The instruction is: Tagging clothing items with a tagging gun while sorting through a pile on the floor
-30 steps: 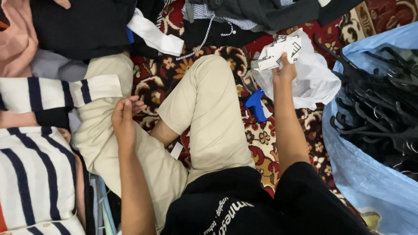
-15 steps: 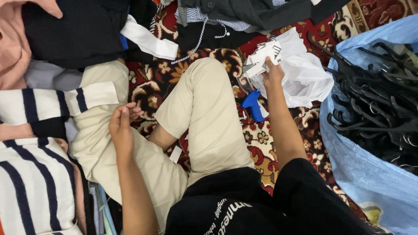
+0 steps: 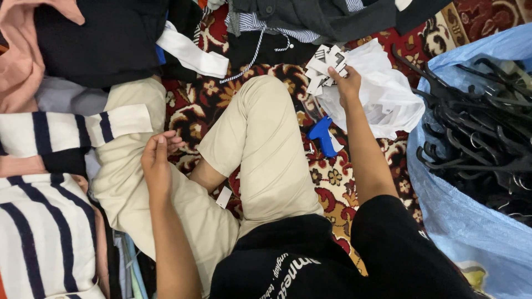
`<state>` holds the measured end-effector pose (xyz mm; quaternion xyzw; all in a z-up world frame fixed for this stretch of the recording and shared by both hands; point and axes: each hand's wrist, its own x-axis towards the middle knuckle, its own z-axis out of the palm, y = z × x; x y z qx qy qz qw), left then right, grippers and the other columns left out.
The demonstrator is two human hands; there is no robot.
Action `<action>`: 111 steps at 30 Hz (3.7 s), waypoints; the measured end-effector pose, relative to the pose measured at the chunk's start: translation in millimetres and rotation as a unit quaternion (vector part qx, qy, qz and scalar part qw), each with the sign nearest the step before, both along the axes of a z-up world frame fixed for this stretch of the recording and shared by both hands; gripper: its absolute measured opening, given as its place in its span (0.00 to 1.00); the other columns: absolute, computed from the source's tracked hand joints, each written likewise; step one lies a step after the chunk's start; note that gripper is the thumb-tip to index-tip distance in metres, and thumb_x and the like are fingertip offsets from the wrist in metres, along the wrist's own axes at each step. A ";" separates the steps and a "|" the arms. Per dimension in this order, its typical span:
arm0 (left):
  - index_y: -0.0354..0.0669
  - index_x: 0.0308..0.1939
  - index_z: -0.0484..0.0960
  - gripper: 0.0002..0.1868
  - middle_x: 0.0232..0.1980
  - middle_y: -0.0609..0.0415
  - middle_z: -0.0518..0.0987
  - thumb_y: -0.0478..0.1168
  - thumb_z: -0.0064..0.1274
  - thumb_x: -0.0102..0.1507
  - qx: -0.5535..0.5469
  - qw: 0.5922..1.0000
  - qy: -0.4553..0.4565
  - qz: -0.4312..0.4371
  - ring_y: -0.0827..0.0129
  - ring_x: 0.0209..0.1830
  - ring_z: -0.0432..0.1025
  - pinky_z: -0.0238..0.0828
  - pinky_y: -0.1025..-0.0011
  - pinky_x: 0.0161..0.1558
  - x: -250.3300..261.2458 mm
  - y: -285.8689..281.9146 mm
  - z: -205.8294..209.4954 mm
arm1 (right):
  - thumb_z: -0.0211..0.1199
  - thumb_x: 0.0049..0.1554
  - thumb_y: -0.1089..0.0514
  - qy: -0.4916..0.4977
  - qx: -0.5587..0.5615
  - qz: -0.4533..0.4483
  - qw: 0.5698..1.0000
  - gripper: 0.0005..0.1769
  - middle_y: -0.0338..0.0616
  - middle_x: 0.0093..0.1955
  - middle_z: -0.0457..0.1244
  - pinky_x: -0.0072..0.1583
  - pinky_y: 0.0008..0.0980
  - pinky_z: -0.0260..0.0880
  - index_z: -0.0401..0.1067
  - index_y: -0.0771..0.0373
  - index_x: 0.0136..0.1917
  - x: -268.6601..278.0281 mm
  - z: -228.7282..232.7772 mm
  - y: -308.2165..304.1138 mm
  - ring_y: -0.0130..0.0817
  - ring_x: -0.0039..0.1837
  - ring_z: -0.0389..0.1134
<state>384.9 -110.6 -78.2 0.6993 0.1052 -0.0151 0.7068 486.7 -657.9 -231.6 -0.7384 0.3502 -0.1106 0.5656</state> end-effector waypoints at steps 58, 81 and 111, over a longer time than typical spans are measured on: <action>0.30 0.56 0.82 0.14 0.48 0.37 0.84 0.35 0.46 0.70 0.035 0.996 0.045 -0.071 0.57 0.48 0.78 0.73 0.63 0.55 6.0 15.1 28.0 | 0.68 0.58 0.62 -0.093 -0.306 0.187 0.929 0.18 0.54 0.63 0.61 0.60 0.50 0.71 0.74 0.59 0.62 28.2 64.2 136.8 0.61 0.62 0.68; 0.32 0.62 0.76 0.18 0.53 0.43 0.82 0.34 0.42 0.69 -0.005 0.995 0.083 -0.061 0.60 0.52 0.77 0.74 0.66 0.60 35.3 7.2 28.2 | 0.65 0.56 0.56 -0.254 0.346 0.309 0.849 0.26 0.59 0.57 0.68 0.51 0.41 0.85 0.64 0.74 0.62 212.0 261.2 249.9 0.48 0.58 0.74; 0.50 0.78 0.59 0.44 0.76 0.37 0.61 0.70 0.46 0.66 0.251 0.947 0.023 -0.200 0.43 0.77 0.57 0.48 0.43 0.74 151.4 -86.5 -38.3 | 0.80 0.45 0.57 0.002 0.309 0.842 0.441 0.14 0.38 0.33 0.68 0.38 0.22 0.63 0.75 0.61 0.37 -107.6 201.6 293.0 0.22 0.38 0.65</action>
